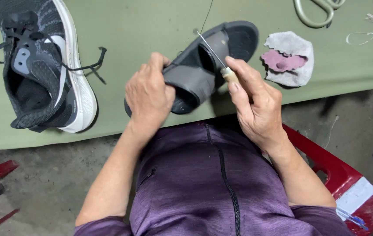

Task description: Hand-stitching a sandal strap to the sole using a shoe repair awl and thread.

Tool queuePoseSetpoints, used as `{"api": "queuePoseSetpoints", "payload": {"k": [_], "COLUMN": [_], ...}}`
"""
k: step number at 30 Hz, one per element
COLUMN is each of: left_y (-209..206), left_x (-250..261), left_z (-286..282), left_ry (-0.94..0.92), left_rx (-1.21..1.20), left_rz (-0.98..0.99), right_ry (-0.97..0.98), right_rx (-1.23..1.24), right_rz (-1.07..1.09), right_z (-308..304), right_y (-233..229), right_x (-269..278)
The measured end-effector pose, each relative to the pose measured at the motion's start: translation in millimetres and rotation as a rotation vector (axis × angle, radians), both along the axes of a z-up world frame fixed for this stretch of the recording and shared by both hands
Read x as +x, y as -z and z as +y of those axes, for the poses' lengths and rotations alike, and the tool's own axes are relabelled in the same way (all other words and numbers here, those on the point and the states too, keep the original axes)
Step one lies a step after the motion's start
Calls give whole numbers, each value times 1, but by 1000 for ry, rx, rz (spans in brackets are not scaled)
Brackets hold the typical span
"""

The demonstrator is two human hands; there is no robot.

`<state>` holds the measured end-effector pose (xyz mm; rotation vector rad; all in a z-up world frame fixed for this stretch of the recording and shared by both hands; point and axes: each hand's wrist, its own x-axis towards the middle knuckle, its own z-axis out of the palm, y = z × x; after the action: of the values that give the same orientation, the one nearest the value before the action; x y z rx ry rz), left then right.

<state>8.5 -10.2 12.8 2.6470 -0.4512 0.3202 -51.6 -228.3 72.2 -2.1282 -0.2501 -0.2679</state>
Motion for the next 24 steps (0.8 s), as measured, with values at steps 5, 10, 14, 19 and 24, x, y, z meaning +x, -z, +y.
{"api": "queuePoseSetpoints", "payload": {"k": [5, 10, 14, 19, 24], "left_y": [2, -8, -12, -34, -19], "left_x": [22, 44, 49, 46, 37], "left_z": [-1, -4, -6, -17, -20], "left_ry": [-56, -78, -21, -37, -40], "left_rx": [-137, -169, -164, -244, -182], "left_rz": [101, 684, 697, 646, 437], "right_ry": [23, 26, 36, 59, 23], "right_rx": [-77, -120, -122, -103, -178], "right_rz": [0, 38, 40, 54, -4], "right_z": [-11, -13, -19, -27, -27], "right_y": [-6, -5, -9, -13, -1], "right_x": [-11, -16, -12, -2, 8]}}
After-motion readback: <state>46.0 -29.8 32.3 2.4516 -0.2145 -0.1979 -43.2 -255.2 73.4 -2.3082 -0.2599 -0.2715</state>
